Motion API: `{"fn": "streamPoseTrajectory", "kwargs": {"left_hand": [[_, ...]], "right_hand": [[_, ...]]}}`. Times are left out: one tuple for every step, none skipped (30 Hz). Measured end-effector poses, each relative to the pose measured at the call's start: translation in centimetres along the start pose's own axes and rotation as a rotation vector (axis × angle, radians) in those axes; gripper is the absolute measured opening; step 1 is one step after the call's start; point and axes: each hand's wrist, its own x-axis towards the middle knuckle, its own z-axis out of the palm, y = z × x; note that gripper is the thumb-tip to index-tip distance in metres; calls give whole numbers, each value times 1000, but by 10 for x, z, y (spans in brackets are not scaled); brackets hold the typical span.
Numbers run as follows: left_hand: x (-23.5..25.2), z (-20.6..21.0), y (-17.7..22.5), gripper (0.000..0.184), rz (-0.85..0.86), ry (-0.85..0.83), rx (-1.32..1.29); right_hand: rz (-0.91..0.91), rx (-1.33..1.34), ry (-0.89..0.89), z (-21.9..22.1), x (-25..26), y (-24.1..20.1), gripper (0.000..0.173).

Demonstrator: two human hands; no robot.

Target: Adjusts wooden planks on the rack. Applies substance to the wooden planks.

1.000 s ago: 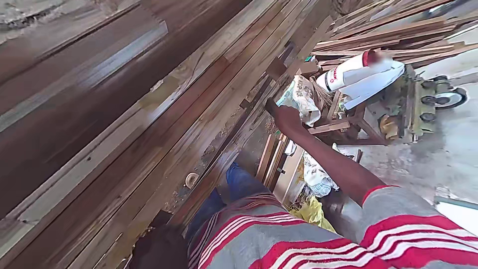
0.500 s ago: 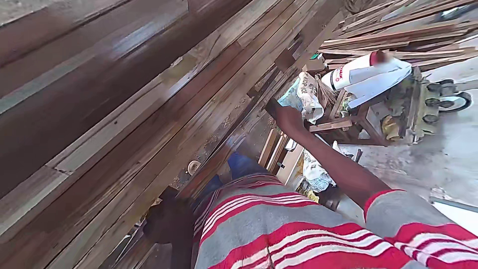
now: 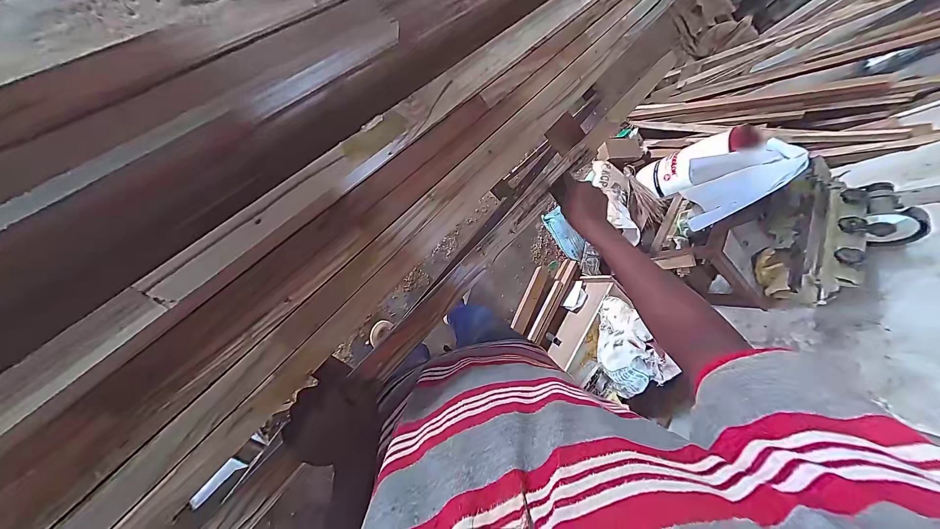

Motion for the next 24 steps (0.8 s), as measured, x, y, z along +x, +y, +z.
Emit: {"fn": "streamPoseTrajectory", "kwargs": {"left_hand": [[1,-4,2,57,2,2,-13],[4,-11,8,55,7,-7,-24],[8,-18,14,53,18,-14,-28],[5,-13,11,53,24,15,-23],[-1,1,2,55,23,72,-20],[-2,8,2,58,24,98,-21],[-1,2,5,62,24,79,-18],[2,-13,9,65,28,51,-17],[7,-28,19,64,33,51,-26],[11,-37,27,62,33,66,-35],[14,-39,32,60,28,84,-42],[15,-36,32,58,30,110,-36],[12,-29,27,56,45,145,-28],[7,-16,18,54,63,183,-20],[1,3,9,56,63,212,-24],[-2,6,5,57,53,166,-37],[-1,0,5,56,38,99,-44],[3,-9,8,53,34,75,-55],[4,-15,12,53,25,43,-56],[5,-16,13,53,21,21,-44],[2,-6,8,51,16,21,-25],[-6,12,-3,51,9,34,-3],[-10,23,-9,50,11,38,6],[-10,23,-9,50,24,40,-2]], "right_hand": [[-30,-42,-23,0,-5,-9,44],[-57,-66,-50,-3,-10,-14,42],[-86,-76,-80,-6,-13,-16,39],[-104,-76,-111,-8,-15,-13,38],[-96,-59,-127,-11,-12,-7,36],[-67,-46,-122,-19,-1,-1,36],[-37,-35,-119,-23,9,1,38],[-8,-26,-122,-22,11,0,39],[6,-33,-118,-17,10,-5,38],[5,-49,-99,-13,6,-12,35],[-6,-66,-92,-12,1,-18,33],[-30,-65,-95,-11,-4,-20,33],[-60,-57,-113,-10,-9,-18,33],[-87,-52,-129,-10,-10,-13,34],[-102,-54,-128,-13,-3,-6,35],[-85,-51,-123,-17,4,-2,35],[-52,-46,-105,-20,7,-2,35],[-21,-53,-96,-19,8,-6,36],[-1,-72,-91,-17,4,-12,35],[-4,-103,-88,-16,-1,-19,33],[-24,-126,-99,-15,-6,-23,31],[-50,-126,-129,-14,-9,-21,32],[-77,-123,-157,-16,-8,-18,34],[-92,-116,-163,-22,-4,-16,36]]}}
